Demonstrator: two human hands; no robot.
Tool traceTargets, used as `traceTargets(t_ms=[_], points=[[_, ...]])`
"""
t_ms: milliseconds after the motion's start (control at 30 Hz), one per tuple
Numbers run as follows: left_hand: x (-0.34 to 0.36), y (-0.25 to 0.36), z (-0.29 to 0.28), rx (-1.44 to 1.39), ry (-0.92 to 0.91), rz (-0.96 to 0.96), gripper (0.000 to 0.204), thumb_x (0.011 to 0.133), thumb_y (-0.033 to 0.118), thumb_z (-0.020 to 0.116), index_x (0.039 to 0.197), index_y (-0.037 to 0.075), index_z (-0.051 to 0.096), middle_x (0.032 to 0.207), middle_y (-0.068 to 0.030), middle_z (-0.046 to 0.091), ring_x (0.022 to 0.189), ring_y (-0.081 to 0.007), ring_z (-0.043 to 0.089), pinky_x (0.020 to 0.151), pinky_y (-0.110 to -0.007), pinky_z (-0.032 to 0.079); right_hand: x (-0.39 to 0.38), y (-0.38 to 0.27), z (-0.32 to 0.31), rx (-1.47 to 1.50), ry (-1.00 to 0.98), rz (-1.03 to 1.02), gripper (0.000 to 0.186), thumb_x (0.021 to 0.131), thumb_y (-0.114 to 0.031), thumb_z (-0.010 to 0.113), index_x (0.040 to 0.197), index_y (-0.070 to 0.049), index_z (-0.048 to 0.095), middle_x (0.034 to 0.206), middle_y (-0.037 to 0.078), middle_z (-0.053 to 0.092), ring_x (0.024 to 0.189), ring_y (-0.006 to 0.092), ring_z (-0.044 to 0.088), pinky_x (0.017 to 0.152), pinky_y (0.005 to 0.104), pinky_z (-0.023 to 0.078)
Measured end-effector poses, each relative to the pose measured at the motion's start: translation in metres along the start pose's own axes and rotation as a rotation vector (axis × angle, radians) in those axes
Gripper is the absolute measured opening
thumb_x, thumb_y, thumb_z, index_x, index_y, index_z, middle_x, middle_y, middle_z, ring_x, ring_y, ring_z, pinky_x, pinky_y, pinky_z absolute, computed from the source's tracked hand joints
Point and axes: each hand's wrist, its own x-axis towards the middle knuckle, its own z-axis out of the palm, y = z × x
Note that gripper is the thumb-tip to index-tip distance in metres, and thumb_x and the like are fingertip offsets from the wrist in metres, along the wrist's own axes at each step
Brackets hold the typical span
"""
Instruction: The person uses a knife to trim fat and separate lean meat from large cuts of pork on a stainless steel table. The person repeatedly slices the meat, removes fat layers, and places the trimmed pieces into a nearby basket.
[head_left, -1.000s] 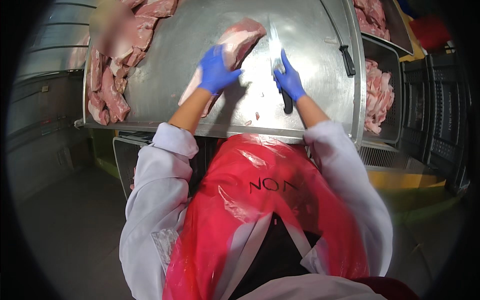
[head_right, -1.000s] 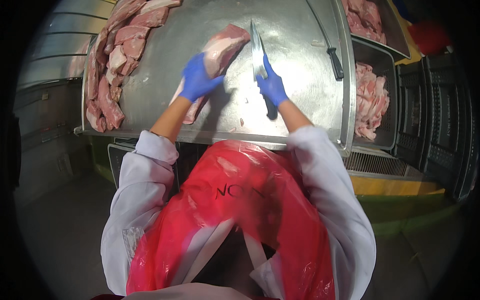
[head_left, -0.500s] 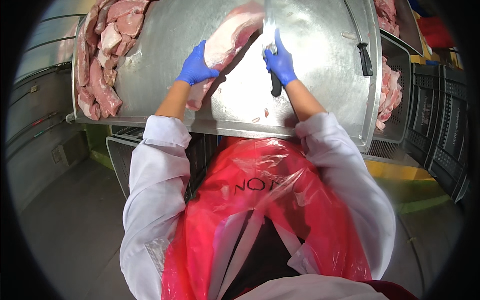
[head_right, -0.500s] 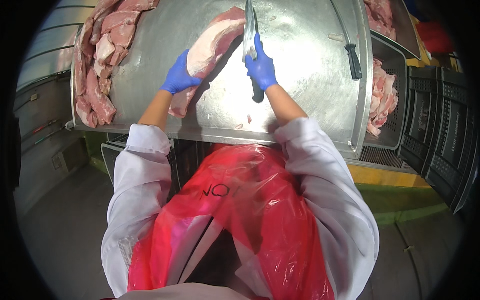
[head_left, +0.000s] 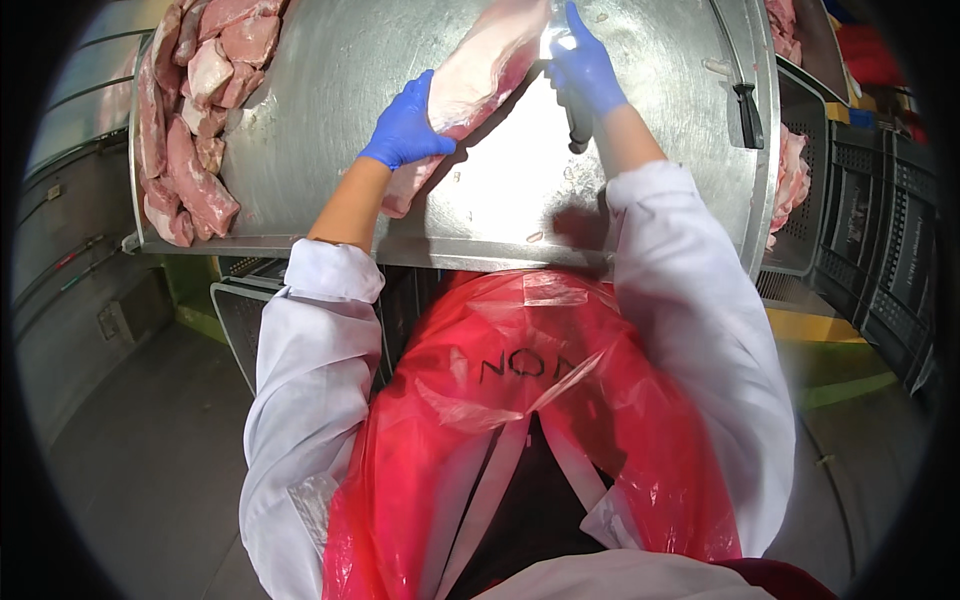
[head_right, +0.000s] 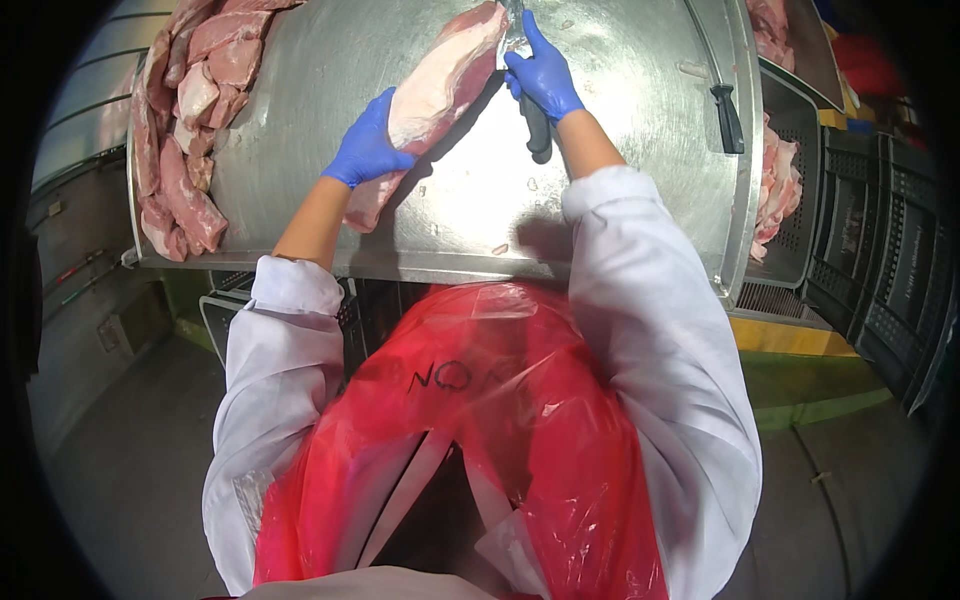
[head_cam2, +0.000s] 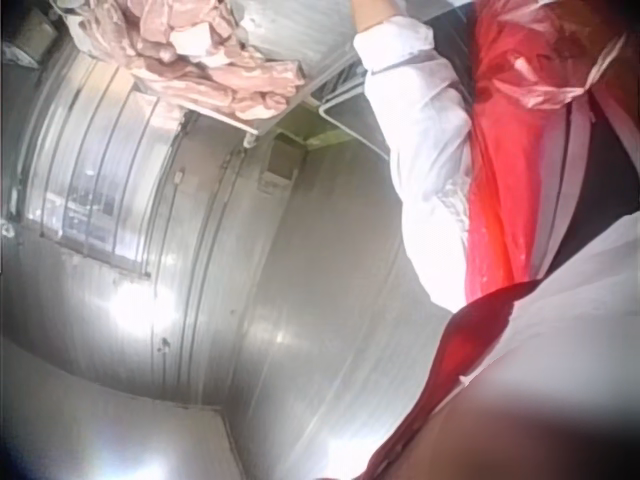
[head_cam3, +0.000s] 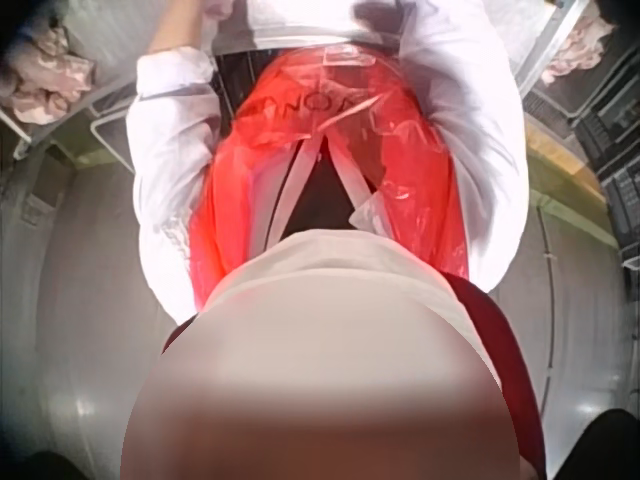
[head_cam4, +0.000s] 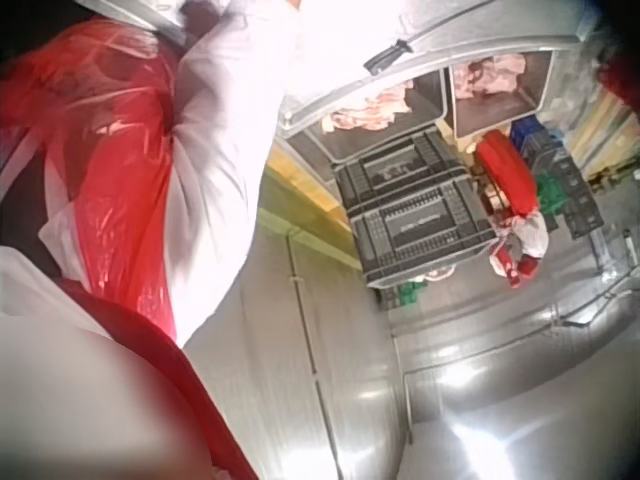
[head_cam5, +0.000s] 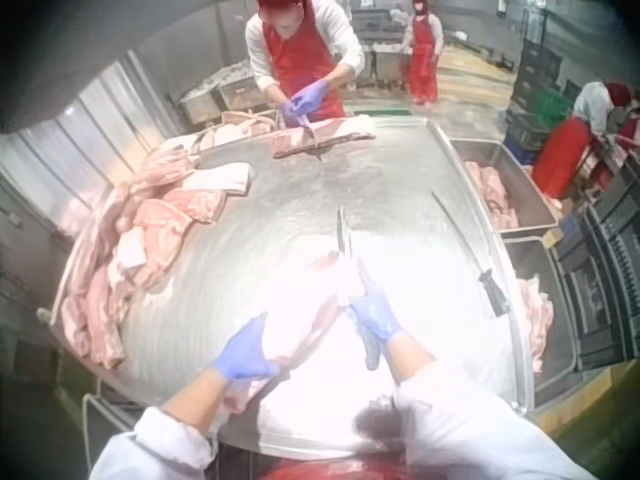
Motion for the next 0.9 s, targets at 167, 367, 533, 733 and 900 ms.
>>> traceTargets(t_ms=[167,367,533,733,900], points=[[-0.003,-0.009,0.000,-0.040,0.005,0.016,0.118,0.054,0.037,0.088,0.152,0.002,0.032,0.142,-0.0250,0.049,0.130,-0.0398,0.051,0.109,-0.042,0.044,-0.084,0.051,0.014,-0.041,-0.022,-0.025,0.076,0.094,-0.007,0.055,0.161,-0.021,0.020,0.083,0.007,0.064,0.059,0.0118,0.059,0.051,0.0290,0.051],[-0.004,-0.001,0.000,-0.037,-0.013,0.060,0.119,0.053,0.037,0.088,0.152,0.003,0.033,0.141,-0.0246,0.049,0.128,-0.0397,0.052,0.108,-0.042,0.045,-0.027,0.018,0.005,0.005,-0.043,-0.035,0.081,0.093,-0.006,0.054,0.162,-0.029,0.017,0.077,0.006,0.063,0.058,0.0110,0.058,0.051,0.0284,0.051],[-0.007,-0.002,-0.004,-0.034,-0.035,0.048,0.118,0.053,0.037,0.087,0.152,0.003,0.033,0.142,-0.0241,0.050,0.129,-0.0394,0.052,0.108,-0.042,0.045,-0.104,0.046,0.014,0.028,-0.100,0.005,0.079,0.095,-0.009,0.058,0.161,-0.029,0.021,0.072,0.005,0.061,0.054,0.0105,0.056,0.051,0.0282,0.051],[-0.003,0.006,-0.008,-0.057,-0.069,0.042,0.113,0.055,0.033,0.085,0.152,0.004,0.033,0.144,-0.0253,0.047,0.134,-0.0401,0.048,0.112,-0.043,0.041,-0.058,0.007,0.016,-0.090,-0.068,0.096,0.079,0.096,-0.016,0.059,0.161,-0.033,0.017,0.071,0.006,0.063,0.057,0.0129,0.058,0.056,0.0294,0.052],[-0.010,0.001,-0.005,0.006,-0.030,0.021,0.113,0.055,0.038,0.086,0.151,0.005,0.034,0.139,-0.0255,0.050,0.129,-0.0407,0.051,0.108,-0.044,0.043,-0.201,0.076,-0.034,-0.473,-0.209,-0.216,0.080,0.092,-0.013,0.059,0.162,-0.022,0.020,0.082,0.006,0.068,0.062,0.0169,0.061,0.066,0.0329,0.054]])
